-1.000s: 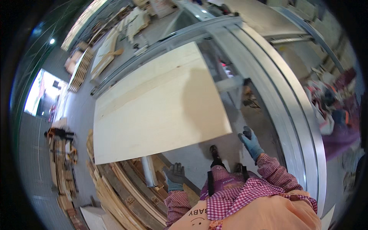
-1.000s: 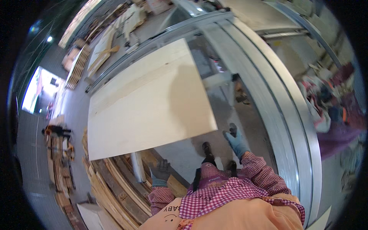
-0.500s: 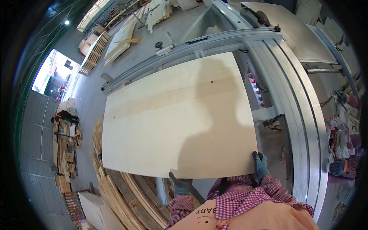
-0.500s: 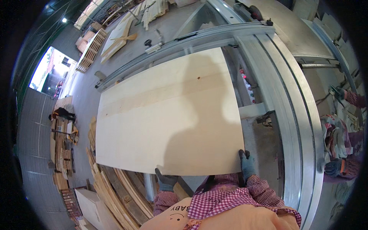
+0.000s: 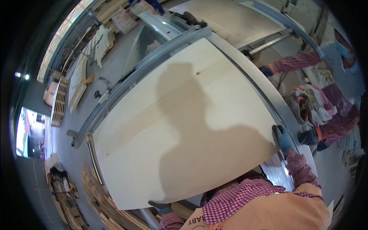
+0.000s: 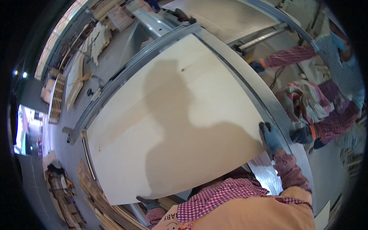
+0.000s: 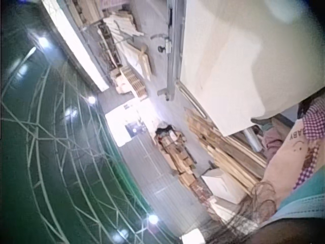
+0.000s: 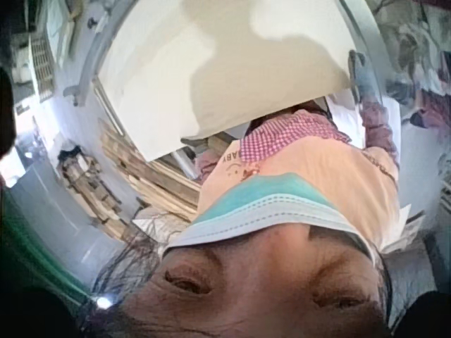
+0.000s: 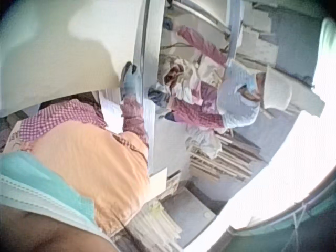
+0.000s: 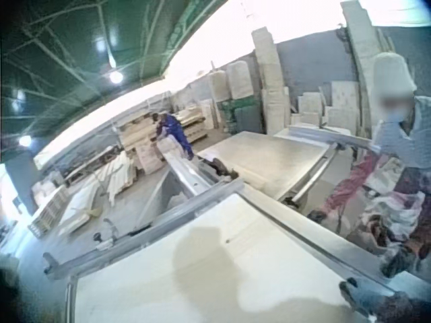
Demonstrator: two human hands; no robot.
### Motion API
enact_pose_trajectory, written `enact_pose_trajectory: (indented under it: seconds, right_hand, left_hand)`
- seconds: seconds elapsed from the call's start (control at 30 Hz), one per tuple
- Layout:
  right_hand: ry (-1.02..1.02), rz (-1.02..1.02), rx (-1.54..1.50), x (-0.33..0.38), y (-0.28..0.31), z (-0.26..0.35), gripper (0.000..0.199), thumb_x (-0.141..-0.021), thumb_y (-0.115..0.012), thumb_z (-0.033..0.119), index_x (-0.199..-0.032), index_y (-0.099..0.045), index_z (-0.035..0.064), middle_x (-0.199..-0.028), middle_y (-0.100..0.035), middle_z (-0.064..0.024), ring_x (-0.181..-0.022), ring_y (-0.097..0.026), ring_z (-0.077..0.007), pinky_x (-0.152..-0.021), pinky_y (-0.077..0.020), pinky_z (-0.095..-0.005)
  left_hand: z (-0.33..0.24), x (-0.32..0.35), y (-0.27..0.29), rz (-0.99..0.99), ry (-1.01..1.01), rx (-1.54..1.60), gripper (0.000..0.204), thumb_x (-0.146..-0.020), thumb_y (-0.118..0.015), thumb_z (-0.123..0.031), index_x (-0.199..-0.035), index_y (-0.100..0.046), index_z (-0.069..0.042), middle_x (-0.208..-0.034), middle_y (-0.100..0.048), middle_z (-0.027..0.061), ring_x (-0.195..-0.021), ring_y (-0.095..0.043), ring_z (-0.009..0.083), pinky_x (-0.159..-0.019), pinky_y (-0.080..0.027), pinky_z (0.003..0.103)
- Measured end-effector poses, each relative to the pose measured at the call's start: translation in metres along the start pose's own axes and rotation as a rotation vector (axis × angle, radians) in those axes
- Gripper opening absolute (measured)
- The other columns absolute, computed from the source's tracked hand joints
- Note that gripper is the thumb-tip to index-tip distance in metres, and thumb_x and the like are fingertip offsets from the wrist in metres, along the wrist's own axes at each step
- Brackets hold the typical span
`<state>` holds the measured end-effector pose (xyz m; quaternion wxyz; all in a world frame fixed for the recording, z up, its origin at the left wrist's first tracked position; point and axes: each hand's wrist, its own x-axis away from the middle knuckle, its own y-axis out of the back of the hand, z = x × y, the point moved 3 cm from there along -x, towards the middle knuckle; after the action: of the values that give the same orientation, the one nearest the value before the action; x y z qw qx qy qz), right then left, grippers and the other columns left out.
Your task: The person handles large wooden panels in a workshop, measures one with a tape measure, and uses a table saw to cut it into smaller pieces. The person repeatedly picks up panels, positions them on the saw, and removes cut pieces.
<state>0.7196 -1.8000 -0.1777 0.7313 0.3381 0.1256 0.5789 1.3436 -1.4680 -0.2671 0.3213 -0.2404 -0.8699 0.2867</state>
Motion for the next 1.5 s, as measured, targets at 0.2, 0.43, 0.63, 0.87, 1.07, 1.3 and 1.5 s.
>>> enact_pose_trajectory:
  seconds: [0.2,0.43,0.63,0.87,1.07,1.3,1.5]
  right_hand:
    - [-0.066,0.131,-0.018,-0.028,-0.005,0.013,0.048,-0.089,-0.055,0.047,-0.106,-0.063,0.0022,-0.100,-0.065,-0.0219,-0.095,-0.061,-0.0389,-0.084,-0.0461,-0.0422]
    - [0.299,-0.014,0.546,-0.084,-0.008,-0.044,0.044,-0.095,-0.045,0.039,-0.113,-0.060,0.0021,-0.110,-0.061,-0.0243,-0.097,-0.059,-0.0424,-0.084,-0.0467,-0.0459]
    - [0.251,0.063,0.205,-0.152,0.027,-0.097,0.042,-0.100,-0.038,0.031,-0.123,-0.057,0.0026,-0.117,-0.059,-0.0237,-0.109,-0.057,-0.0332,-0.091,-0.0452,-0.0369]
    - [0.432,0.047,0.557,-0.192,0.056,-0.077,0.048,-0.099,-0.035,0.035,-0.128,-0.051,0.0001,-0.131,-0.052,-0.0185,-0.121,-0.050,-0.0311,-0.099,-0.0390,-0.0352]
    - [0.246,0.185,0.456,-0.175,0.105,0.055,0.057,-0.097,-0.039,0.046,-0.127,-0.053,-0.0002,-0.121,-0.058,-0.0175,-0.108,-0.057,-0.0293,-0.091,-0.0441,-0.0352]
    - [0.428,0.173,0.440,-0.179,0.099,0.126,0.052,-0.096,-0.040,0.041,-0.123,-0.055,-0.0011,-0.114,-0.060,-0.0152,-0.101,-0.056,-0.0264,-0.087,-0.0445,-0.0350]
    - [0.480,0.207,0.447,-0.174,0.072,0.144,0.048,-0.096,-0.042,0.038,-0.119,-0.057,-0.0018,-0.108,-0.061,-0.0132,-0.096,-0.055,-0.0238,-0.084,-0.0448,-0.0348]
  left_hand:
    - [0.003,-0.005,-0.021,-0.062,-0.021,-0.031,0.086,-0.084,-0.027,-0.075,-0.147,-0.025,-0.016,-0.150,-0.024,0.0108,-0.133,-0.028,0.0384,-0.108,-0.025,0.056]
    - [0.015,0.024,-0.053,-0.115,0.069,-0.090,0.087,-0.084,-0.024,-0.076,-0.147,-0.023,-0.015,-0.151,-0.023,0.0098,-0.133,-0.027,0.0378,-0.107,-0.027,0.053]
    - [0.050,0.045,-0.130,-0.251,0.063,-0.167,0.092,-0.083,-0.035,-0.075,-0.145,-0.024,-0.008,-0.146,-0.033,0.0114,-0.126,-0.037,0.0356,-0.099,-0.038,0.054]
    - [0.083,0.072,-0.134,-0.400,0.001,0.194,0.063,-0.086,-0.062,-0.048,-0.131,-0.044,-0.006,-0.122,-0.055,0.0102,-0.109,-0.054,0.0299,-0.088,-0.050,0.048]
    - [0.049,0.111,-0.213,-0.125,-0.231,0.350,0.043,-0.088,-0.065,-0.028,-0.120,-0.052,-0.003,-0.113,-0.059,0.0104,-0.098,-0.061,0.0255,-0.077,-0.055,0.040]
    - [-0.042,0.179,-0.312,0.025,-0.411,0.316,0.032,-0.083,-0.065,-0.011,-0.112,-0.053,-0.005,-0.083,-0.061,0.0046,-0.053,-0.054,0.0089,-0.038,-0.039,0.020]
    - [-0.054,0.178,-0.327,0.031,-0.291,0.497,0.032,-0.080,-0.066,-0.010,-0.108,-0.052,-0.004,-0.083,-0.060,0.0050,-0.062,-0.060,0.0122,-0.045,-0.048,0.023]
